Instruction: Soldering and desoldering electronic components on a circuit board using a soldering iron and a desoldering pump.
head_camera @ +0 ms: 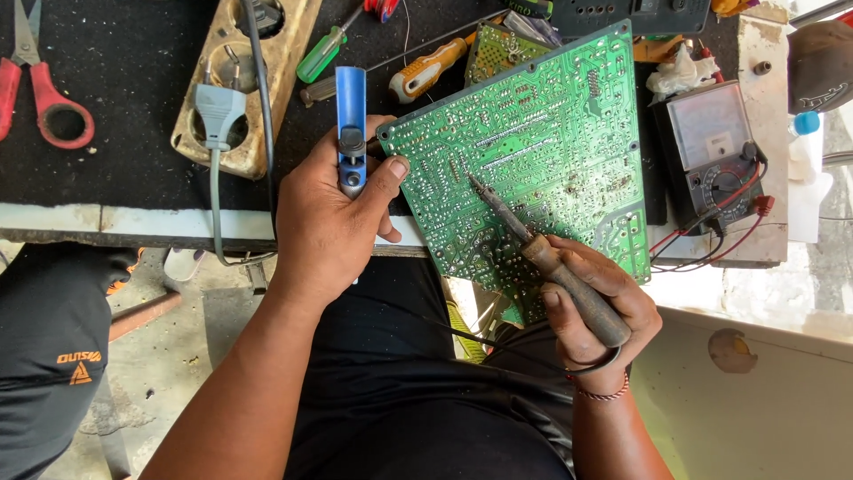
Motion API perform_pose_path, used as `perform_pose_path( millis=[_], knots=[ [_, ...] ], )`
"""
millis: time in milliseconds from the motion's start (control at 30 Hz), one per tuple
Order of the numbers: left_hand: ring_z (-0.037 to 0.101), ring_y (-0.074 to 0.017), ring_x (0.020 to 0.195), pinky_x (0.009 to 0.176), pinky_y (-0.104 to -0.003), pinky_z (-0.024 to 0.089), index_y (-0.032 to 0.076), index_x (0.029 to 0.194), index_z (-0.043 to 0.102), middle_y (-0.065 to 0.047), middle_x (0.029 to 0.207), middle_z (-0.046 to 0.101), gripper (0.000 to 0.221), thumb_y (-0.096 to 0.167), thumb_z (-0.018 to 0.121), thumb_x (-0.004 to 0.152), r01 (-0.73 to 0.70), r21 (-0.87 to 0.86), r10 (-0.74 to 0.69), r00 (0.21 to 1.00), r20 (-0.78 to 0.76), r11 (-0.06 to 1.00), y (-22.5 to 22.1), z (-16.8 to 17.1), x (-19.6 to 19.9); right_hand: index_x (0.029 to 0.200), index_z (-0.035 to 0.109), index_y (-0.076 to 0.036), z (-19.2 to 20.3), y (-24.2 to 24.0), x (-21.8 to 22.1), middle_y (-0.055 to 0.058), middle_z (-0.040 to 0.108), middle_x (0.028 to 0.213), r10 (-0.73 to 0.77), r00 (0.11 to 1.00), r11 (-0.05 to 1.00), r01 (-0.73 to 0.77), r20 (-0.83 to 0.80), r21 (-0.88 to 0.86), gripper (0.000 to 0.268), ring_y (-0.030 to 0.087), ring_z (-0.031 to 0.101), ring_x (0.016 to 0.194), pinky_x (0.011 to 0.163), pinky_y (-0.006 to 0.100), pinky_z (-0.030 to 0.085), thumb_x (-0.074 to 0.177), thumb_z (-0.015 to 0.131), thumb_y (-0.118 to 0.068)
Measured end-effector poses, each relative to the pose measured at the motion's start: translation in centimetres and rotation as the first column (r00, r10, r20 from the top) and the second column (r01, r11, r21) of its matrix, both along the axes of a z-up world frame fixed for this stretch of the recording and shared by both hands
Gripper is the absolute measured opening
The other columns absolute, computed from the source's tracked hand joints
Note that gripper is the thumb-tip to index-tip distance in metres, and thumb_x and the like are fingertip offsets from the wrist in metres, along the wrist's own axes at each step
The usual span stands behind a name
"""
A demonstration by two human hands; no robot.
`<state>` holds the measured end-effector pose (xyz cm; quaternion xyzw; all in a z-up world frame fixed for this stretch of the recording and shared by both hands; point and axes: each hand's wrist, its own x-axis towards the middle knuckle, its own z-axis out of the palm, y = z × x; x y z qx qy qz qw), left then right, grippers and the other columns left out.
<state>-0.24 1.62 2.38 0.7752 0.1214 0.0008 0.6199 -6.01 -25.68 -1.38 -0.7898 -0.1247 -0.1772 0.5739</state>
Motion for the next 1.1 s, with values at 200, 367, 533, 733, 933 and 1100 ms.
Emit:
perform_pose_path(
  millis=[200, 367, 533, 733, 933, 1100],
  knots=[
    [0.074, -0.0121, 0.05, 0.062, -0.028, 0.065, 0.022, 0.134, 0.066, 0.003, 0.063, 0.067, 0.037, 0.029, 0.069, 0.097, 0.006, 0.005, -0.005, 1.0, -0.016, 1.0, 0.0, 0.0, 0.0, 0.121, 0.066, -0.003, -0.1, -0.5, 0.2, 0.019, 0.071, 0.116, 0.067, 0.995, 0.995, -0.06, 0.08, -0.08, 0.031, 0.045, 0.075, 0.116, 0.106, 0.054, 0.068, 0.093, 0.074, -0.014],
    [0.073, -0.0115, 0.05, 0.057, -0.025, 0.064, 0.021, 0.133, 0.067, 0.006, 0.069, 0.062, 0.036, 0.028, 0.07, 0.097, -0.016, -0.027, 0.015, 1.0, -0.014, 1.0, -0.1, 0.0, 0.0, 0.118, 0.068, -0.006, 0.0, -0.6, 0.3, 0.021, 0.072, 0.115, 0.08, 0.99, 0.988, -0.064, 0.115, -0.14, 0.028, 0.043, 0.076, 0.115, 0.106, 0.054, 0.069, 0.091, 0.076, -0.011],
    [0.073, -0.012, 0.049, 0.057, -0.026, 0.064, 0.02, 0.133, 0.067, 0.004, 0.067, 0.063, 0.037, 0.028, 0.069, 0.097, -0.012, -0.016, 0.012, 1.0, -0.017, 1.0, -0.1, 0.1, 0.1, 0.118, 0.068, -0.007, 0.3, -0.5, 0.4, 0.022, 0.072, 0.116, 0.092, 0.99, 0.986, -0.075, 0.111, -0.152, 0.028, 0.043, 0.076, 0.114, 0.105, 0.053, 0.068, 0.092, 0.076, -0.011],
    [0.065, -0.0127, 0.046, 0.047, -0.028, 0.059, 0.019, 0.138, 0.061, 0.002, 0.071, 0.061, 0.04, 0.025, 0.067, 0.099, 0.019, -0.073, -0.019, 1.0, -0.007, 0.997, 0.2, 1.0, -0.2, 0.117, 0.068, -0.006, 0.5, -0.3, 0.5, 0.021, 0.072, 0.113, 0.095, 0.987, 0.986, -0.076, 0.127, -0.148, 0.026, 0.041, 0.076, 0.111, 0.104, 0.053, 0.068, 0.094, 0.075, -0.017],
    [0.05, -0.0124, 0.068, 0.06, -0.029, 0.055, 0.011, 0.136, 0.039, -0.003, 0.095, 0.047, 0.032, 0.013, 0.049, 0.106, 0.116, -0.359, -0.004, 0.954, 0.298, 0.926, 0.5, 1.0, -1.5, 0.116, 0.067, -0.005, 1.1, 0.1, 0.8, 0.023, 0.072, 0.111, 0.101, 0.985, 0.986, -0.081, 0.137, -0.146, 0.026, 0.044, 0.077, 0.109, 0.1, 0.053, 0.069, 0.093, 0.074, -0.016],
    [0.068, -0.0251, 0.094, 0.094, -0.038, 0.061, 0.009, 0.143, 0.041, -0.01, 0.106, 0.057, 0.035, 0.026, 0.047, 0.113, 0.128, -0.291, 0.022, 0.887, 0.461, 0.948, -0.3, 3.7, -2.3, 0.115, 0.067, -0.005, 1.1, 0.1, 0.8, 0.023, 0.073, 0.11, 0.109, 0.983, 0.986, -0.089, 0.145, -0.138, 0.025, 0.043, 0.077, 0.108, 0.099, 0.052, 0.068, 0.094, 0.074, -0.016]
  ],
)
